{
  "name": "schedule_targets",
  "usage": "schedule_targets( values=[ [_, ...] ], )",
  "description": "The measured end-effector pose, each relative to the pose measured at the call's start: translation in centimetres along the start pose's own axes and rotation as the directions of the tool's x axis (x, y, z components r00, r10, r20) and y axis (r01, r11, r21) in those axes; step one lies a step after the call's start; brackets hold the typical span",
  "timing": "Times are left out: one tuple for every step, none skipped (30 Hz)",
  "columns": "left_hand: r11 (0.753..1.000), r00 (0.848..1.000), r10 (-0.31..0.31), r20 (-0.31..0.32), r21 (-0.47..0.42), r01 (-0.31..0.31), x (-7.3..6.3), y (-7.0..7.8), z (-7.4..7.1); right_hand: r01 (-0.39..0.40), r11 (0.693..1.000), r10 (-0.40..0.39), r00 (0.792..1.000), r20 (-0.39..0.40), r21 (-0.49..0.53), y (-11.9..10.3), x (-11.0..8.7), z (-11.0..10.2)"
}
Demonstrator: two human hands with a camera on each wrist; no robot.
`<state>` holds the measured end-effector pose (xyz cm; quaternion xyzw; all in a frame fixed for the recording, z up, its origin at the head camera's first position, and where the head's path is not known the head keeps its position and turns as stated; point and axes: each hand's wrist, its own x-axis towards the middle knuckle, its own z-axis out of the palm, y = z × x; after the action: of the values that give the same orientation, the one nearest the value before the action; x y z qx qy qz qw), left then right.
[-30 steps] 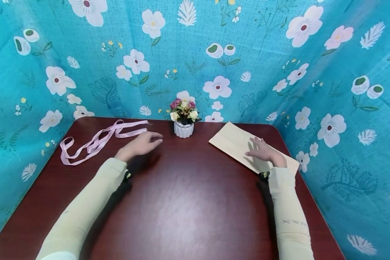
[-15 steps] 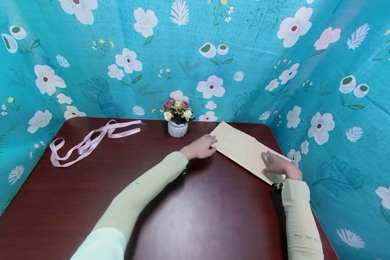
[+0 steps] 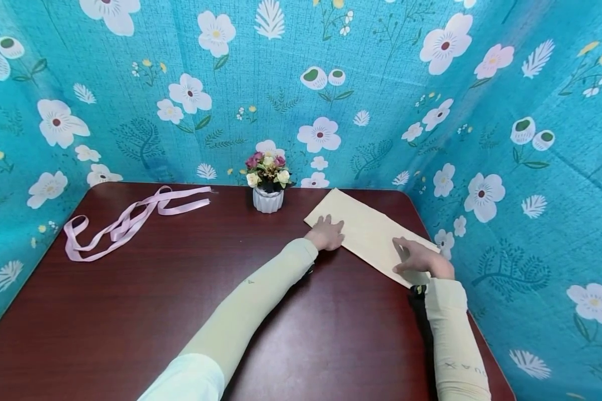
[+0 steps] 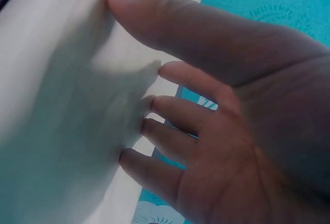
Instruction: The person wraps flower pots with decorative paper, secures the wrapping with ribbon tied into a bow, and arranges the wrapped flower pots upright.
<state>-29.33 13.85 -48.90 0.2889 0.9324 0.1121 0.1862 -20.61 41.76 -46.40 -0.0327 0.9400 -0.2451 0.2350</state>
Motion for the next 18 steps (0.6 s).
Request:
schedule_targets(
  values=[
    [0.999,1.000,-0.030,-0.006,-0.014,0.030,-0.1,0.1,0.0,0.007,1.000,-0.007,1.000,0.001,-0.005,-0.2,-0.1,0.1],
    [0.998,0.998,-0.058,-0.008,-0.034,0.058,-0.4,0.3,-0.1,0.016,1.000,-0.016,1.000,0.001,-0.008,-0.3,-0.1,0.2],
    [0.995,0.996,-0.085,-0.010,-0.051,0.084,-0.5,0.4,-0.1,0.023,1.000,-0.023,1.000,0.000,-0.014,-0.5,-0.2,0.4],
    [0.993,0.994,-0.107,-0.010,-0.057,0.106,-0.6,0.5,-0.1,0.029,0.999,-0.029,1.000,-0.001,-0.016,-0.7,-0.3,0.5],
    [0.991,0.992,-0.122,-0.009,-0.059,0.121,-0.7,0.6,-0.1,0.030,0.999,-0.030,1.000,-0.001,-0.018,-1.0,-0.3,0.6],
    [0.990,0.991,-0.131,-0.008,-0.061,0.131,-0.8,0.6,-0.1,0.031,0.999,-0.031,1.000,-0.002,-0.015,-1.2,-0.4,0.8],
    [0.988,0.990,-0.140,-0.007,-0.060,0.140,-0.9,0.5,-0.2,0.028,1.000,-0.028,1.000,-0.003,-0.014,-1.4,-0.4,0.9],
    [0.987,0.989,-0.149,-0.004,-0.065,0.148,-0.9,0.5,-0.2,0.023,1.000,-0.023,1.000,-0.004,-0.014,-1.6,-0.4,1.1],
    [0.986,0.988,-0.153,-0.003,-0.070,0.153,-1.0,0.4,-0.2,0.020,1.000,-0.020,1.000,-0.002,-0.018,-1.9,-0.4,1.2],
    [0.984,0.987,-0.161,-0.001,-0.075,0.161,-1.0,0.3,-0.3,0.021,0.999,-0.021,1.000,-0.002,-0.027,-2.1,-0.3,1.4],
    [0.983,0.986,-0.168,-0.001,-0.074,0.168,-1.1,0.2,-0.3,0.019,0.999,-0.019,1.000,-0.002,-0.041,-2.3,-0.3,1.6],
    [0.982,0.984,-0.176,0.000,-0.074,0.175,-1.1,0.2,-0.4,0.019,0.998,-0.019,1.000,-0.005,-0.054,-2.5,-0.3,1.7],
    [0.981,0.983,-0.185,0.000,-0.066,0.185,-1.1,0.1,-0.4,0.016,0.997,-0.016,1.000,-0.005,-0.072,-2.7,-0.3,1.9],
    [0.980,0.981,-0.192,-0.001,-0.054,0.192,-1.1,0.0,-0.5,0.018,0.995,-0.018,1.000,-0.005,-0.097,-3.0,-0.4,2.1],
    [0.980,0.981,-0.195,-0.004,-0.041,0.194,-1.2,0.0,-0.5,0.018,0.993,-0.019,1.000,-0.006,-0.120,-3.3,-0.4,2.2],
    [0.980,0.980,-0.197,-0.007,-0.027,0.197,-1.2,-0.1,-0.5,0.014,0.990,-0.015,1.000,-0.008,-0.141,-3.6,-0.5,2.3],
    [0.981,0.981,-0.195,-0.010,-0.017,0.195,-1.2,-0.1,-0.6,0.006,0.987,-0.007,1.000,-0.008,-0.163,-3.9,-0.6,2.4],
    [0.982,0.982,-0.189,-0.013,-0.003,0.189,-1.2,-0.2,-0.7,-0.001,0.983,0.000,1.000,-0.008,-0.183,-4.3,-0.8,2.5]
  ],
)
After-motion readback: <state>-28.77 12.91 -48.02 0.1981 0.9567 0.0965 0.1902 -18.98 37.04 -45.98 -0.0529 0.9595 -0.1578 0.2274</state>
